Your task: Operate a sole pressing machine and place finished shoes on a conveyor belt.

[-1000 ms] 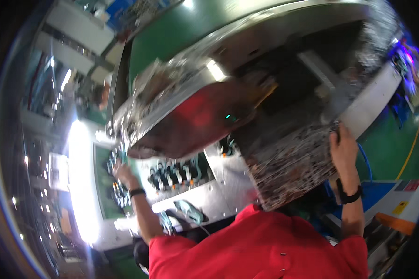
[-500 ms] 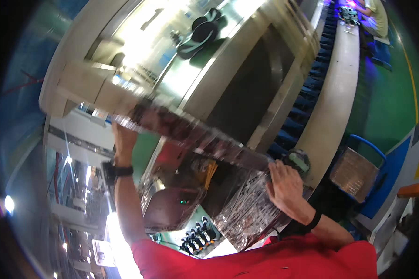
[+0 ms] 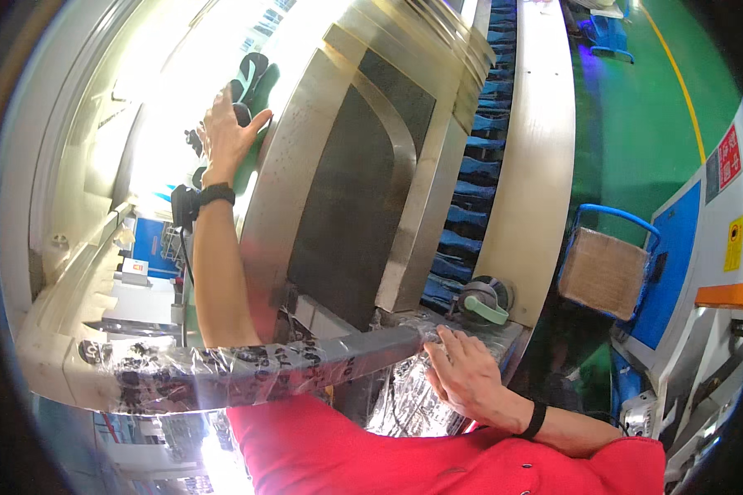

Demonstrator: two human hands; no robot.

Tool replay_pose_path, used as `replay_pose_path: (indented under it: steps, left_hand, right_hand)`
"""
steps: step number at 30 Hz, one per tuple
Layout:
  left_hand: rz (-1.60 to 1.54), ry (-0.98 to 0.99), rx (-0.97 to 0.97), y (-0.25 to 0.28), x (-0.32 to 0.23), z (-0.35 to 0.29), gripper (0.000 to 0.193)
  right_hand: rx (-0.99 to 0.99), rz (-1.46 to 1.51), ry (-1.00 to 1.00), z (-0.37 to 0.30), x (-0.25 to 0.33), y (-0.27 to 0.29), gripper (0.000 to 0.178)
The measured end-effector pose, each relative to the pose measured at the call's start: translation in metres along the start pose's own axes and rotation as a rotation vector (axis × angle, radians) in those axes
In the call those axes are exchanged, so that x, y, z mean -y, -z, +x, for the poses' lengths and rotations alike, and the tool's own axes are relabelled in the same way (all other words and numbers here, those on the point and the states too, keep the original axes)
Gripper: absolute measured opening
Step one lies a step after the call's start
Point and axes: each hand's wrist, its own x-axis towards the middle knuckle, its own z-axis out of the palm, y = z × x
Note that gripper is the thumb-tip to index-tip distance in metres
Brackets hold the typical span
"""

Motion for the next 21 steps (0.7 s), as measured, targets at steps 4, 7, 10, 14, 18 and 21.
replay_pose_path:
  steps: [4,7,10,14,18,21]
  left_hand:
    - [-0.079,0.249,0.336,0.018,-0.020,-0.008,0.075]
    - [0.110,0.264,-0.061,0.009,0.015,-0.065,0.055]
    - [-0.319,0.600,0.039,0.029,0.045,-0.108,0.054]
    - [-0.893,0.532,0.239,0.098,0.036,-0.159,0.058]
    - [-0.601,0.360,0.312,0.192,0.060,-0.224,0.044]
    - [-0.858,0.598,0.133,0.279,0.079,-0.310,0.045]
  right_hand:
    - [-0.013,-0.006,-0.035,0.001,-0.006,-0.006,0.038]
    - [-0.065,0.004,-0.002,-0.002,0.003,-0.007,0.035]
    - [-0.104,-0.009,0.013,-0.006,0.006,-0.007,0.031]
    - [-0.176,-0.016,0.022,-0.012,-0.007,-0.007,0.026]
    - [-0.164,-0.043,0.010,-0.016,-0.003,-0.009,0.038]
    - [-0.157,0.018,0.039,-0.016,0.009,-0.010,0.038]
